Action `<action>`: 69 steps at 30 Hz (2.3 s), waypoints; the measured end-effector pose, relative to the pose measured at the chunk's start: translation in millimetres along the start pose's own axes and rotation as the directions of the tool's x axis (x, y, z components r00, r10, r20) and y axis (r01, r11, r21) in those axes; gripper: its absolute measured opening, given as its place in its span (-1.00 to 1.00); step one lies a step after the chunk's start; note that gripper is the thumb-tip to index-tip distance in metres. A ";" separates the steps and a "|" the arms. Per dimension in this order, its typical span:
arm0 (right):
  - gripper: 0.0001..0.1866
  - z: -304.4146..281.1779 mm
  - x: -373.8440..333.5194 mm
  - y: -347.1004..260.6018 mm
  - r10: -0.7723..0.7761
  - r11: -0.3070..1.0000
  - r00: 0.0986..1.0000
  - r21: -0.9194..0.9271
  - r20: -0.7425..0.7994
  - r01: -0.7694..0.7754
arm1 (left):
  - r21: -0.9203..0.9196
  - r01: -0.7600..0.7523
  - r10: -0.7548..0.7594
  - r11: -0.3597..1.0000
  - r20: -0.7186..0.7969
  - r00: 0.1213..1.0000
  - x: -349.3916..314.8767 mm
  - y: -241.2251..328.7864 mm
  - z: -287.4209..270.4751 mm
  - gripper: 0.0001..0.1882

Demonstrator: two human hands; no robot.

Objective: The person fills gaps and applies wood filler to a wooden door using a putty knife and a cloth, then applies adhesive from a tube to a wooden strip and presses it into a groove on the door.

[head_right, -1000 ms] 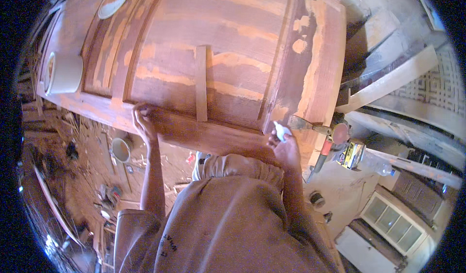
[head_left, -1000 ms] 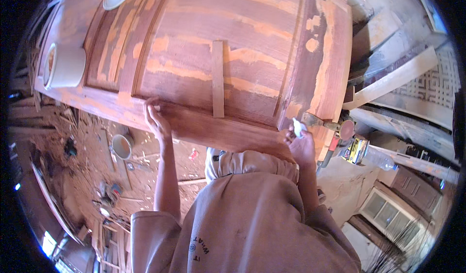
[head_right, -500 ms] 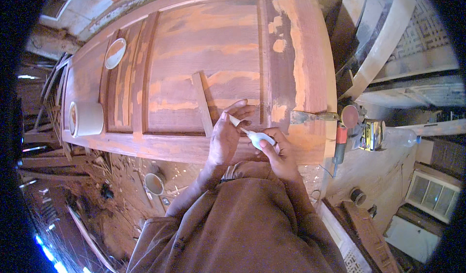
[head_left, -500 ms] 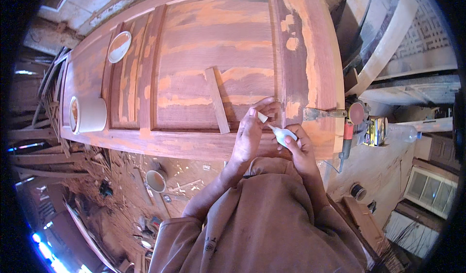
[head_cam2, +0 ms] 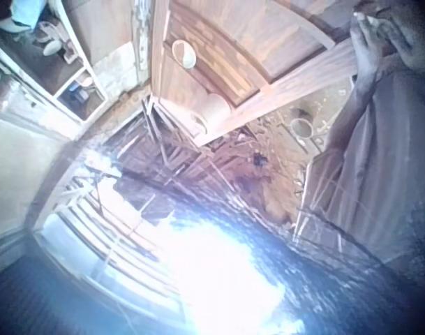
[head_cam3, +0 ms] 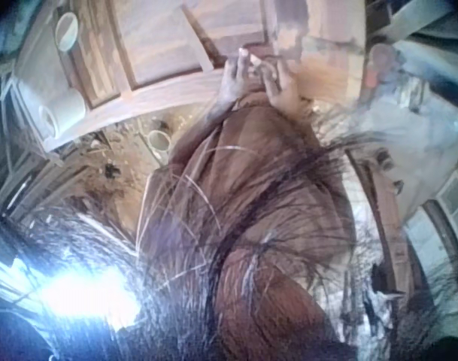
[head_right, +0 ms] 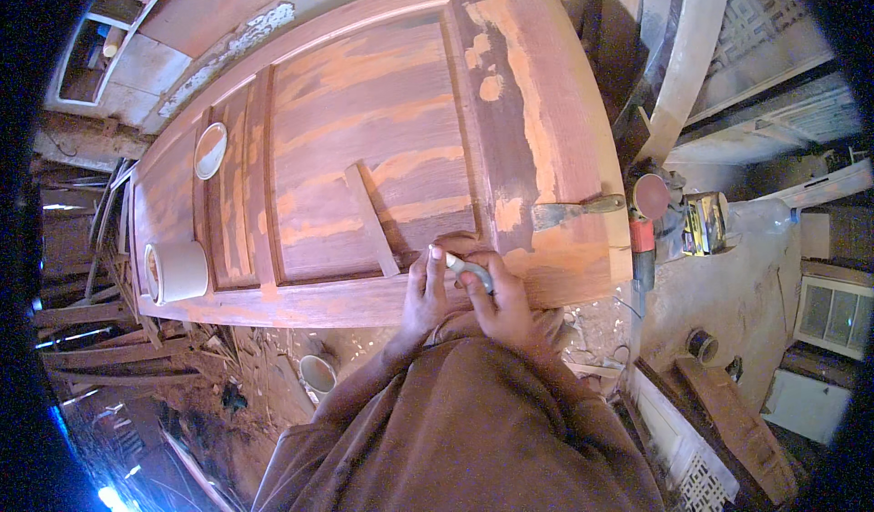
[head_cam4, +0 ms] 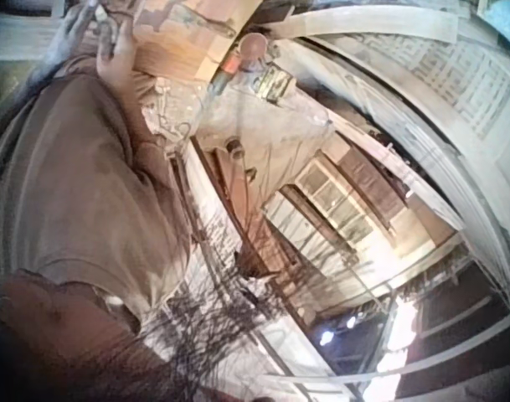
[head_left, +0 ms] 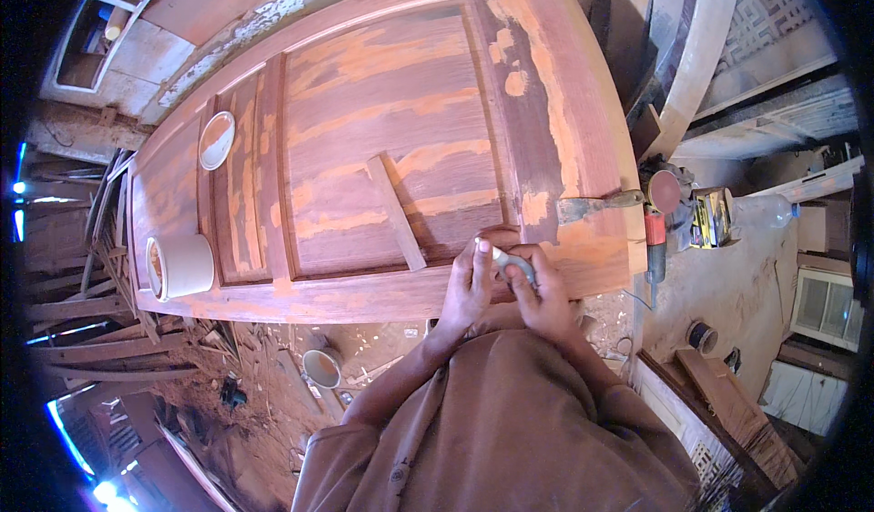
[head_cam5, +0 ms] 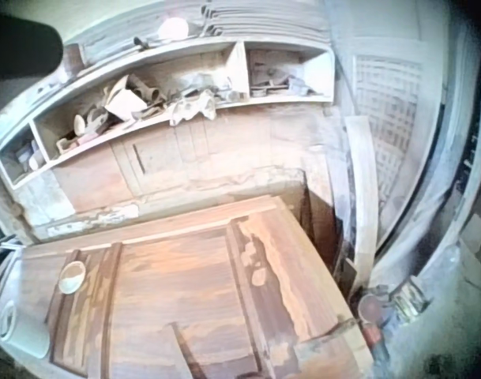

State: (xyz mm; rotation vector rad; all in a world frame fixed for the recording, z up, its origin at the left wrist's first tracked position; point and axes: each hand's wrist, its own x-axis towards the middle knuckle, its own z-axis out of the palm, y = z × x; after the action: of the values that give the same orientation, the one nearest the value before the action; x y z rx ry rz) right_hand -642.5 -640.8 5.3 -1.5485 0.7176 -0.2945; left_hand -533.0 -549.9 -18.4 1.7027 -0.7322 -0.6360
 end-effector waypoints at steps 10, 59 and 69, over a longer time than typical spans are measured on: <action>-0.77 7.1 -0.5 9.4 -0.081 0.971 0.997 0.226 -0.013 0.082 | 0.245 -0.419 0.421 0.874 0.045 0.906 -7.8 -45.2 -0.4 -0.68; -0.78 -34.1 45.9 31.5 -0.150 0.886 0.989 -0.444 -0.006 0.131 | 0.233 0.182 0.095 0.955 -0.823 0.560 -8.1 -140.5 -129.0 -0.11; -0.74 -16.4 58.7 30.6 -0.142 0.860 0.989 -0.490 0.037 0.142 | 0.178 0.147 -0.189 0.973 0.250 0.950 -10.8 -60.5 17.4 -0.22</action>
State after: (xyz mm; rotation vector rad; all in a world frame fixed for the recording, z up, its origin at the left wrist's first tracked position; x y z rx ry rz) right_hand -615.1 -687.8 -35.8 -2.0955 0.7127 -0.2303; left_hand -544.0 -541.6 -80.8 1.8597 -0.8481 -0.9622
